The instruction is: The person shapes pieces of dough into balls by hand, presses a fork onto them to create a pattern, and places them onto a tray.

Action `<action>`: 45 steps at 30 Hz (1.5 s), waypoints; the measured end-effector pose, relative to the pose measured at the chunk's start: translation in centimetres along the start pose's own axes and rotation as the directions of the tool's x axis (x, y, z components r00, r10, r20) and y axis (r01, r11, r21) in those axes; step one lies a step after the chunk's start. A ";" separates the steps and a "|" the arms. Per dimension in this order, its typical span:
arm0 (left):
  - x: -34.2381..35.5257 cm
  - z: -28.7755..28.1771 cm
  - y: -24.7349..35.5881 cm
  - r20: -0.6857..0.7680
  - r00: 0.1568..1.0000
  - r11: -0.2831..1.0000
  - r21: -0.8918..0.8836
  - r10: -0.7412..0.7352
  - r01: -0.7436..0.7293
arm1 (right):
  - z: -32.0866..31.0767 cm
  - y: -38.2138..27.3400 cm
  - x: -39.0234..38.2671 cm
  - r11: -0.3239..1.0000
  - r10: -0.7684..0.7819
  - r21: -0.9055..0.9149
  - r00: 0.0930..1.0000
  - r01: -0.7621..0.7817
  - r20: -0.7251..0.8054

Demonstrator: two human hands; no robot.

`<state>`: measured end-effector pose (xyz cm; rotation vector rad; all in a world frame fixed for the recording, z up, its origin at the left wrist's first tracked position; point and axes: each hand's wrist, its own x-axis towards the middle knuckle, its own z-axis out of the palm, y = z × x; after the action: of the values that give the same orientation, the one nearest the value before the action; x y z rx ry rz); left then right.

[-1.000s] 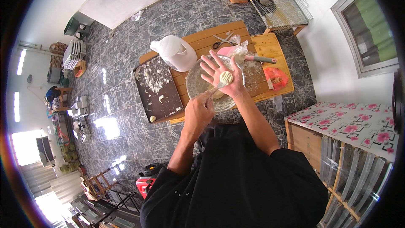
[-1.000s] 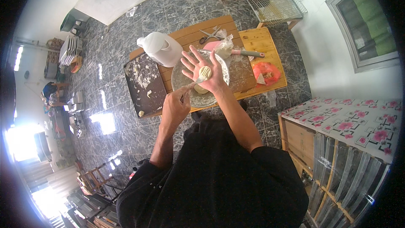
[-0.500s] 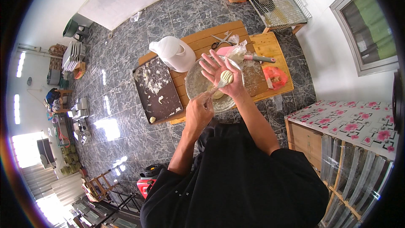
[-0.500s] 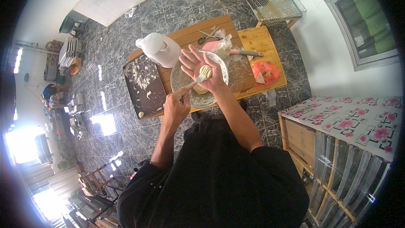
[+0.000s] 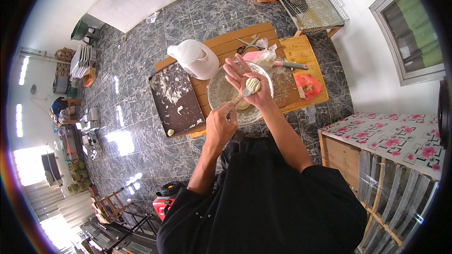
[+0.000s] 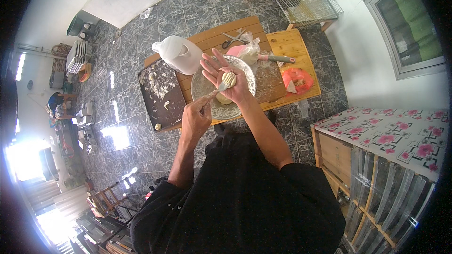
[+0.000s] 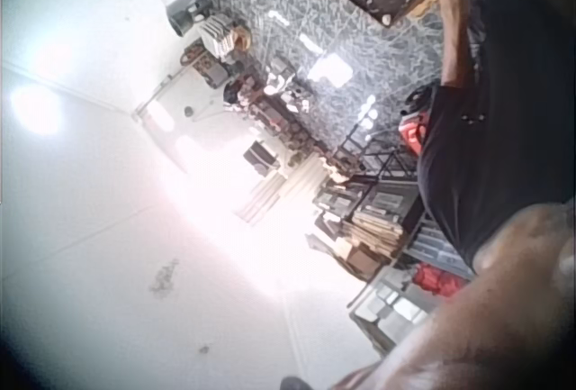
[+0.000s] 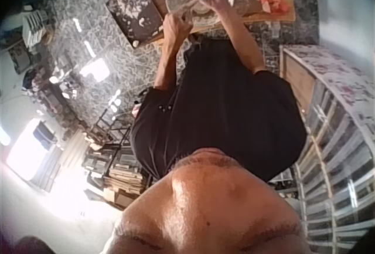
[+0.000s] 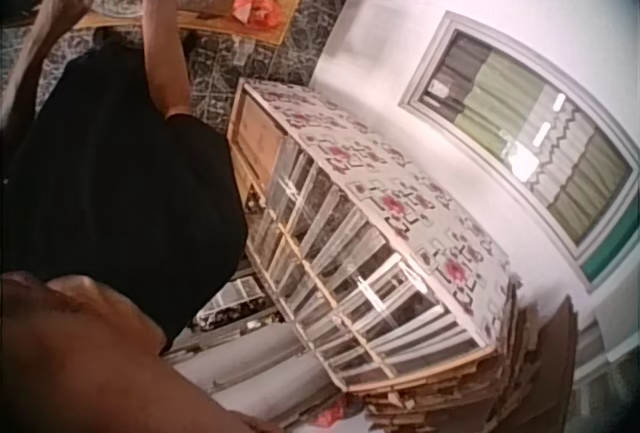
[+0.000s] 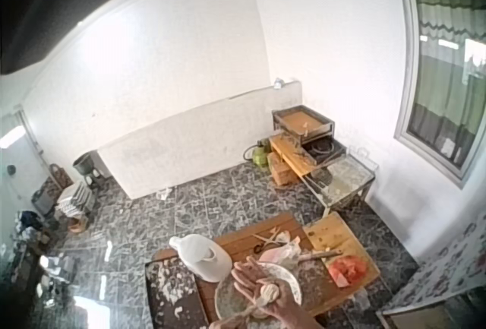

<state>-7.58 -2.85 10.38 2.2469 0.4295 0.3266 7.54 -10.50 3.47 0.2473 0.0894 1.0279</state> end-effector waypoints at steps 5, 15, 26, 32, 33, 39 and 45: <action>0.0 0.1 -0.4 -0.010 1.000 1.000 0.005 0.011 -0.011 | 0.0 0.1 0.1 0.999 -0.004 -0.032 0.999 0.005 0.039; -0.1 -0.1 -0.2 -0.006 1.000 1.000 -0.004 0.005 -0.005 | 0.0 0.0 0.2 1.000 0.012 0.020 0.999 -0.013 0.035; -0.2 -0.2 -0.3 0.004 1.000 1.000 0.005 0.001 -0.002 | 0.0 -0.1 0.1 1.000 -0.019 0.019 0.999 0.018 0.038; -0.1 -0.4 0.1 0.032 0.999 1.000 -0.009 -0.021 0.022 | -0.1 -0.3 0.0 0.999 -0.035 -0.010 0.999 0.035 0.027; 0.0 -0.2 -0.1 0.014 1.000 1.000 -0.013 0.010 -0.010 | -0.1 -0.3 0.1 1.000 -0.016 0.019 0.999 0.016 0.028; 0.0 -0.1 -0.1 0.020 1.000 1.000 -0.011 -0.005 0.006 | -0.7 -0.2 0.0 0.998 -0.006 0.058 0.999 0.003 0.049; 0.0 0.3 -0.5 -0.017 1.000 1.000 -0.014 0.017 -0.017 | -0.7 0.1 -0.2 0.997 -0.024 0.071 0.998 0.020 0.055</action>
<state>-7.61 -2.75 9.82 2.2365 0.4159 0.3564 7.20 -10.50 2.79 0.3386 0.0777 0.9963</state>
